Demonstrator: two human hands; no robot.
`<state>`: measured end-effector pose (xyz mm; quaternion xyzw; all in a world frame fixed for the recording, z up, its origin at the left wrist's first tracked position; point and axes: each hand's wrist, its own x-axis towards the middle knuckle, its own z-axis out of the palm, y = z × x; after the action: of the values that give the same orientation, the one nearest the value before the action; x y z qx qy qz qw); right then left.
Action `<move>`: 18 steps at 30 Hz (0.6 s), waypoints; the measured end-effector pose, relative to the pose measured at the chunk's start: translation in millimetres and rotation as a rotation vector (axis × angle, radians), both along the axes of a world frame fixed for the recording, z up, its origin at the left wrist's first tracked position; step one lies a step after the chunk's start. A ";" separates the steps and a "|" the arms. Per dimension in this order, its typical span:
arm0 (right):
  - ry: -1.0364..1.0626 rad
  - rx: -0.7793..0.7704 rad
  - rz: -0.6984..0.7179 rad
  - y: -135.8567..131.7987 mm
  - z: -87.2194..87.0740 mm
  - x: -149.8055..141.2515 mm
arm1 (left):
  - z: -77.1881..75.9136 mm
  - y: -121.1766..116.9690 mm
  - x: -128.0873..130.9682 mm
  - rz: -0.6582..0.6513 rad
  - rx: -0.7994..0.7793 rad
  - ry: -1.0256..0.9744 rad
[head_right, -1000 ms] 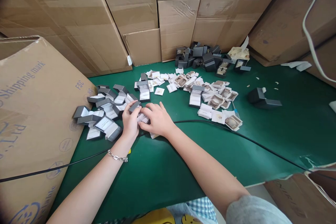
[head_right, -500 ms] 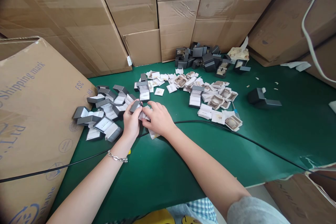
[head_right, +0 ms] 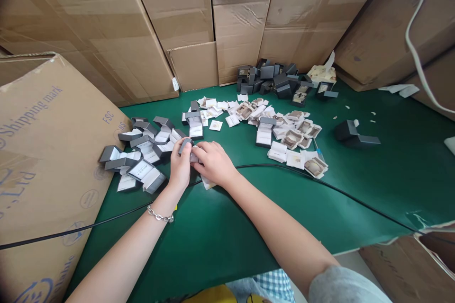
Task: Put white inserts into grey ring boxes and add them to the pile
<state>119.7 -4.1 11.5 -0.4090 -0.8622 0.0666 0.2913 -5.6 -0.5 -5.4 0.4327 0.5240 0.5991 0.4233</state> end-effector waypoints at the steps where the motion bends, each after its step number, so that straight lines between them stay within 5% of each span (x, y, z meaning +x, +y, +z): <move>1: 0.023 0.015 0.012 -0.5 -0.4 -0.3 | -0.6 0.0 -0.2 0.004 0.000 -0.005; 18: 0.117 -0.058 0.095 -0.8 -1.6 1.2 | -4.4 -0.6 -1.6 0.009 0.019 0.002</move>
<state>120.9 -4.9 9.8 -0.3714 -0.8598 0.1293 0.3256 -7.1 -1.1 -9.7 0.4349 0.5207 0.6057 0.4158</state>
